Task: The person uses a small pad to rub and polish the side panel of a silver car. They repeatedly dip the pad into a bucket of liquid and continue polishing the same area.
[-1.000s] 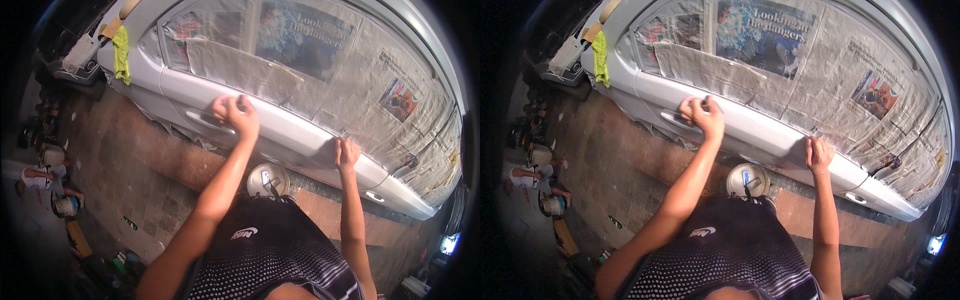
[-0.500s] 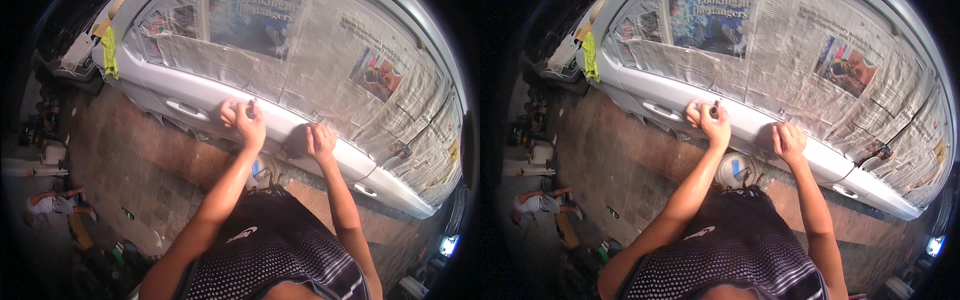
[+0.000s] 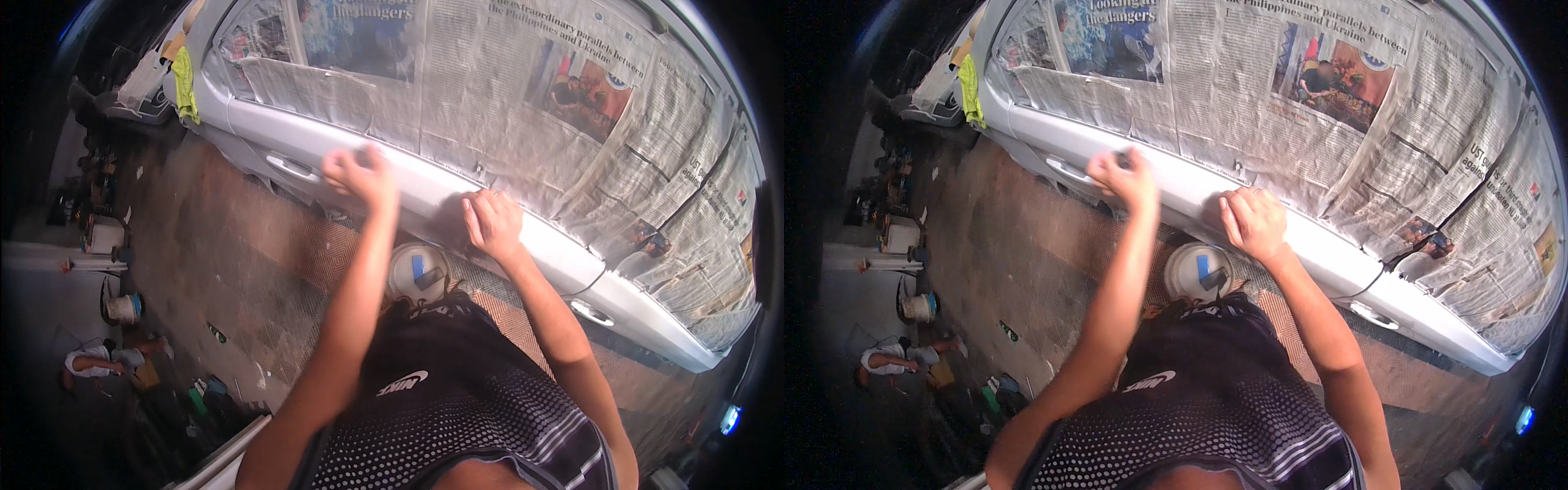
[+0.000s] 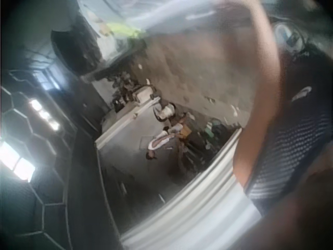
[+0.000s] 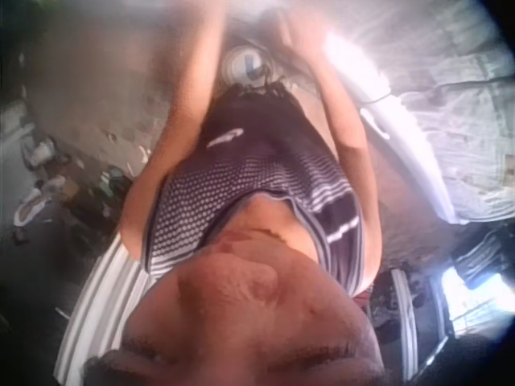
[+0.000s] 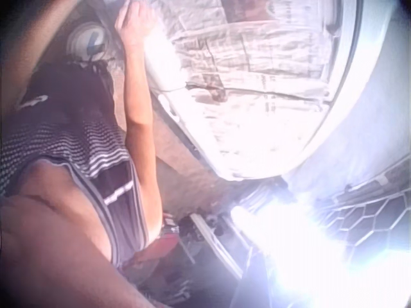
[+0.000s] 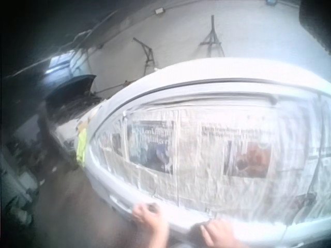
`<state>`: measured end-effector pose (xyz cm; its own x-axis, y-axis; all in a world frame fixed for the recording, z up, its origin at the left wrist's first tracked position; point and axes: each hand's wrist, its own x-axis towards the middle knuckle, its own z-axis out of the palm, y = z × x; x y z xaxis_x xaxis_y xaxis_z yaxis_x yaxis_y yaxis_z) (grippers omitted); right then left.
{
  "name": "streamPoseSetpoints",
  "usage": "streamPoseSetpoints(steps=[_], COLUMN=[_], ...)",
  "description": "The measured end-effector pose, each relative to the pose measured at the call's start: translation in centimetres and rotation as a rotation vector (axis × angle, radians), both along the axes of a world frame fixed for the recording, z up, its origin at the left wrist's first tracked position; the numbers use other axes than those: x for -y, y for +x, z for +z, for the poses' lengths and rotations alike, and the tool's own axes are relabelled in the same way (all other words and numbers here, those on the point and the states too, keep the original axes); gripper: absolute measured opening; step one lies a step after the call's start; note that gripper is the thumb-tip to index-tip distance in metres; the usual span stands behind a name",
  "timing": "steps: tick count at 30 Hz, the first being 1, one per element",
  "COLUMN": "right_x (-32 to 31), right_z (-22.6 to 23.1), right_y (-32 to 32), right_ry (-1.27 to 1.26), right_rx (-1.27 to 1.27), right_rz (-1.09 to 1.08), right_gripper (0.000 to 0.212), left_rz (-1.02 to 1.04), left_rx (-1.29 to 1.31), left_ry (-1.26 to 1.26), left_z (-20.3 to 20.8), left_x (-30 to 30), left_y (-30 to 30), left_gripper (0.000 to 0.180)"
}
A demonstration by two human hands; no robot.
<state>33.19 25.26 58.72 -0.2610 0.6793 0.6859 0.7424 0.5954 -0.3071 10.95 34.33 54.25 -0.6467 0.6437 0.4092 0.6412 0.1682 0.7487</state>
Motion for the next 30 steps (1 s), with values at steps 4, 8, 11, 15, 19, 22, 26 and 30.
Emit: streamPoseSetpoints(steps=[4, 8, 11, 15, 19, 22, 26, 30], right_x=[-0.3, -0.5, -0.2, 0.0, 3.0, 8.6, 18.2, 25.7], right_z=[0.2, -0.1, -0.4, -0.1, -2.3, -8.0, -18.1, -23.9], right_y=[-1.0, -1.5, -1.1, -1.9, -5.0, -10.5, -18.8, -24.7], right_ry=[0.037, 0.034, 0.028, 0.006, -0.016, -0.263, -0.88, -1.177], right_rx=[-0.022, 0.009, 0.037, -0.038, -0.355, -0.686, -1.087, -1.231], right_rz=[0.001, -0.017, -0.078, -0.147, -0.348, -0.599, -0.813, -0.936], right_gripper=[0.007, 0.008, 0.008, 0.004, 0.005, 0.012, 0.026, 0.026], left_rz=[0.321, 0.2, -0.164, -0.508, -0.839, -1.064, -1.144, -1.334], left_rx=[0.284, 0.59, 0.906, 1.055, 1.023, 0.842, 0.896, 0.66], left_ry=[-0.174, 0.242, 0.304, -0.016, -0.549, -0.72, -1.192, -1.457], left_z=[4.8, 2.7, 1.4, -1.6, -2.4, -7.8, -11.1, -16.0], left_x=[-6.8, -6.0, 0.7, 8.0, 11.3, 13.0, 15.0, 16.4], left_y=[-11.7, -11.7, -6.5, -6.4, -9.0, -12.0, -14.6, -15.4], left_gripper=[0.061, 0.064, 0.06, 0.025, 0.02, 0.016, 0.028, 0.035])
